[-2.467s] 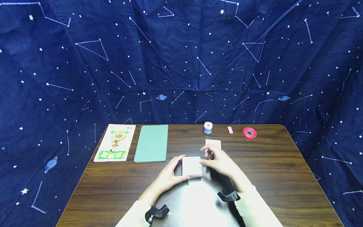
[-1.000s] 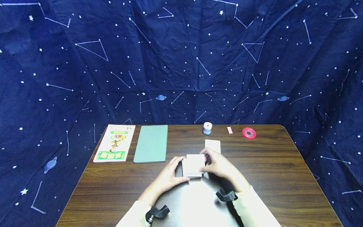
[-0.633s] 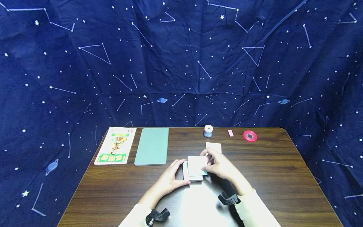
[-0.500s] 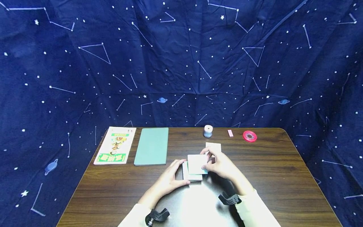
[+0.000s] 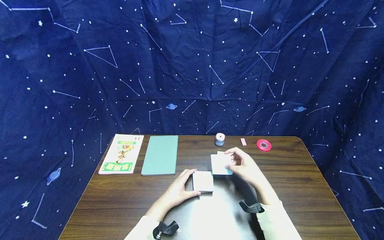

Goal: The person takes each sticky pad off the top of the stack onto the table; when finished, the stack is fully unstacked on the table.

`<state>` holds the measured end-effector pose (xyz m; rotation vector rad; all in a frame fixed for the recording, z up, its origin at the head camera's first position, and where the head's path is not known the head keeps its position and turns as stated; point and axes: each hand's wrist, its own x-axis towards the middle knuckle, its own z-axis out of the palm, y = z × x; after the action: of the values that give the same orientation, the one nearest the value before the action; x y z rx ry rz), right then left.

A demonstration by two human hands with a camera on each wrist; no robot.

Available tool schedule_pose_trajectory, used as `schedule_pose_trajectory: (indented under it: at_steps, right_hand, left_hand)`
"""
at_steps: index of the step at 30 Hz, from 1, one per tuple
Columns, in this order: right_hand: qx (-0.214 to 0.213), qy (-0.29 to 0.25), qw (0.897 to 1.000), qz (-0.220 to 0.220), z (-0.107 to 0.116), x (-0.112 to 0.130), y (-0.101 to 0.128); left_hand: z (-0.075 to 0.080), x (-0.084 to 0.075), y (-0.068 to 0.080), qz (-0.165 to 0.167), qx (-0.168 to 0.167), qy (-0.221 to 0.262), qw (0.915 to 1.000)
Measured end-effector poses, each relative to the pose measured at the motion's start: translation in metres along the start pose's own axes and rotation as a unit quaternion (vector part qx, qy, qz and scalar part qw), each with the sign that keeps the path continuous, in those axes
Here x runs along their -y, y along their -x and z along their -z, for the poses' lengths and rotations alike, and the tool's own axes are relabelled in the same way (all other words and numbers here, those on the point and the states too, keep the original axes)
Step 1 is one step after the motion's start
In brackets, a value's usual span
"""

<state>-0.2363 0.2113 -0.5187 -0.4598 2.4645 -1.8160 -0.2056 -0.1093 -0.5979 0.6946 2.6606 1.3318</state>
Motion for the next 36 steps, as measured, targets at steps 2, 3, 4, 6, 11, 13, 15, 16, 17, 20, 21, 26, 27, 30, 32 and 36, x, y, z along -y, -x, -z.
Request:
schedule_pose_trajectory:
  at_steps: [2, 3, 4, 6, 11, 13, 15, 16, 17, 20, 21, 26, 27, 30, 32, 36]
  right_hand:
    - [-0.012, -0.004, 1.000, 0.000, 0.009, -0.001, 0.001]
    - [-0.019, -0.006, 1.000, 0.000, 0.013, -0.001, 0.001]
    - [-0.026, -0.007, 1.000, -0.001, 0.017, -0.002, 0.002]
    - [-0.041, -0.005, 0.999, -0.002, 0.026, -0.004, 0.004]
    - [-0.078, -0.001, 0.997, -0.022, 0.045, -0.006, 0.009]
    - [-0.092, -0.002, 0.995, -0.036, 0.053, -0.009, 0.011]
    - [-0.109, -0.004, 0.993, -0.049, 0.060, -0.013, 0.012]
    - [-0.116, 0.000, 0.992, -0.054, 0.064, -0.016, 0.012]
    - [-0.122, -0.002, 0.991, -0.058, 0.067, -0.019, 0.013]
    - [-0.140, 0.002, 0.988, -0.069, 0.076, -0.030, 0.014]
    - [-0.145, 0.001, 0.987, -0.072, 0.078, -0.035, 0.014]
    - [-0.160, -0.006, 0.981, -0.114, 0.086, -0.059, 0.013]
    - [-0.162, -0.011, 0.979, -0.123, 0.086, -0.063, 0.012]
    - [-0.167, -0.016, 0.975, -0.148, 0.087, -0.076, 0.012]
    - [-0.172, -0.016, 0.972, -0.159, 0.087, -0.081, 0.012]
    - [-0.183, 0.012, 0.968, -0.171, 0.086, -0.084, 0.013]
  left_hand:
    - [0.000, 0.000, 0.000, -0.001, 0.000, -0.002, 1.0000]
    - [0.000, 0.000, 0.000, -0.001, 0.000, -0.002, 1.0000]
    - [-0.001, 0.000, 0.000, -0.002, 0.000, -0.002, 1.0000]
    - [-0.001, 0.000, 0.000, -0.002, 0.000, -0.003, 1.0000]
    - [-0.002, 0.000, 0.000, -0.005, -0.001, -0.005, 1.0000]
    - [-0.002, 0.000, 0.000, -0.006, -0.001, -0.007, 1.0000]
    - [-0.002, 0.001, 0.000, -0.007, -0.001, -0.009, 0.9999]
    - [-0.002, 0.001, 0.000, -0.007, -0.001, -0.009, 0.9999]
    - [-0.002, 0.001, 0.000, -0.007, -0.001, -0.008, 0.9999]
    - [-0.001, 0.000, 0.000, -0.004, -0.001, -0.006, 1.0000]
    - [-0.001, 0.000, 0.000, -0.002, -0.001, -0.005, 1.0000]
    - [-0.001, 0.000, -0.001, 0.000, -0.001, -0.005, 1.0000]
    - [-0.001, 0.000, -0.001, 0.000, 0.000, -0.006, 1.0000]
    - [-0.001, 0.000, -0.001, 0.001, 0.001, -0.004, 1.0000]
    - [-0.001, 0.001, -0.001, 0.002, 0.002, -0.002, 1.0000]
    - [-0.001, 0.001, -0.002, 0.000, 0.002, 0.001, 1.0000]
